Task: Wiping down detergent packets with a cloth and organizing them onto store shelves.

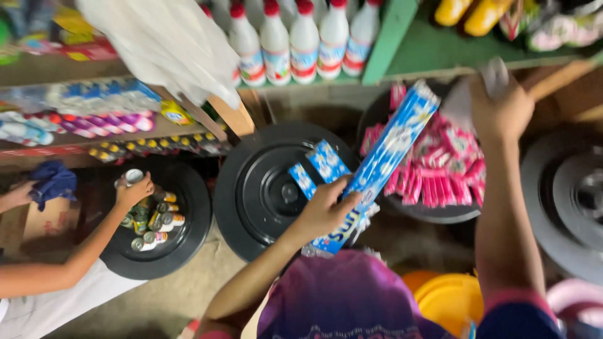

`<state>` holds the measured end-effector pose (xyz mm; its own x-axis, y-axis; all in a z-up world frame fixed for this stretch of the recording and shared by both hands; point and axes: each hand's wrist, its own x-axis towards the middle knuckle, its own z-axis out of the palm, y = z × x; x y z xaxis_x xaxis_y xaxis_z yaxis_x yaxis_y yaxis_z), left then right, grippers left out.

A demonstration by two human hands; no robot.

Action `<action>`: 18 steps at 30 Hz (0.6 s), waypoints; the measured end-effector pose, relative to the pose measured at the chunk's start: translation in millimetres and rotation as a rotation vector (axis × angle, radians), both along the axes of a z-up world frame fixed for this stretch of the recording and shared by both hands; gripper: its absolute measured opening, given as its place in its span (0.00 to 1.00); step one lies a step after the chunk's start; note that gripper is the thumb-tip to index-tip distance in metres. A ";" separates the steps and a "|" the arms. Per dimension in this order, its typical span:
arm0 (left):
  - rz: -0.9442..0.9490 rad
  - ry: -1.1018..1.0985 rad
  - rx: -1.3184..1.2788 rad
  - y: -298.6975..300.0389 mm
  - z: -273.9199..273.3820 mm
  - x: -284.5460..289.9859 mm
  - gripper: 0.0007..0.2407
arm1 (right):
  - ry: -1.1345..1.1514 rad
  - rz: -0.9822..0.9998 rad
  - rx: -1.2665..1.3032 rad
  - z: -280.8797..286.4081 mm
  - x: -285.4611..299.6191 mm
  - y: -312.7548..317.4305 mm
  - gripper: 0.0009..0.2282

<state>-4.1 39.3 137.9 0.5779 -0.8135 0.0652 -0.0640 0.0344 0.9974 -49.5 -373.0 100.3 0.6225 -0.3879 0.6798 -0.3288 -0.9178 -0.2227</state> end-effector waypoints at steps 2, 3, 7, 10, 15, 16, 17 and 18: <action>0.097 -0.187 0.051 -7.0 31.3 30.8 0.17 | -0.067 0.073 0.153 -22.8 -16.5 -10.7 0.49; 0.123 -0.293 0.053 -12.6 45.2 48.9 0.15 | 0.029 0.013 0.150 -41.6 -24.7 -13.9 0.28; 0.311 -0.475 0.021 -41.0 95.7 143.4 0.17 | 0.117 0.200 0.029 -142.1 -59.4 3.4 0.14; 0.508 -0.806 -0.061 -41.5 181.2 193.9 0.16 | 0.061 0.220 0.639 -168.3 -62.4 48.0 0.19; 0.899 -1.358 -0.108 -88.3 155.0 450.5 0.04 | 0.200 0.302 0.680 -362.6 -102.9 53.2 0.13; 0.937 -1.382 -0.188 -56.2 157.0 492.0 0.05 | 0.170 0.318 0.682 -362.8 -60.3 11.5 0.13; 0.943 -1.400 -0.199 -24.6 120.8 538.0 0.05 | 0.152 0.329 0.690 -371.2 -65.9 12.7 0.13; 0.994 -1.404 -0.144 -3.2 109.1 586.0 0.04 | 0.134 0.340 0.698 -379.5 -68.8 12.9 0.13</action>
<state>581.8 36.0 246.9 0.2578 -0.1511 0.9543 -0.8641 -0.4779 0.1578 -118.3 -360.0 -279.2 0.8432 -0.4708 0.2595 -0.1199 -0.6353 -0.7629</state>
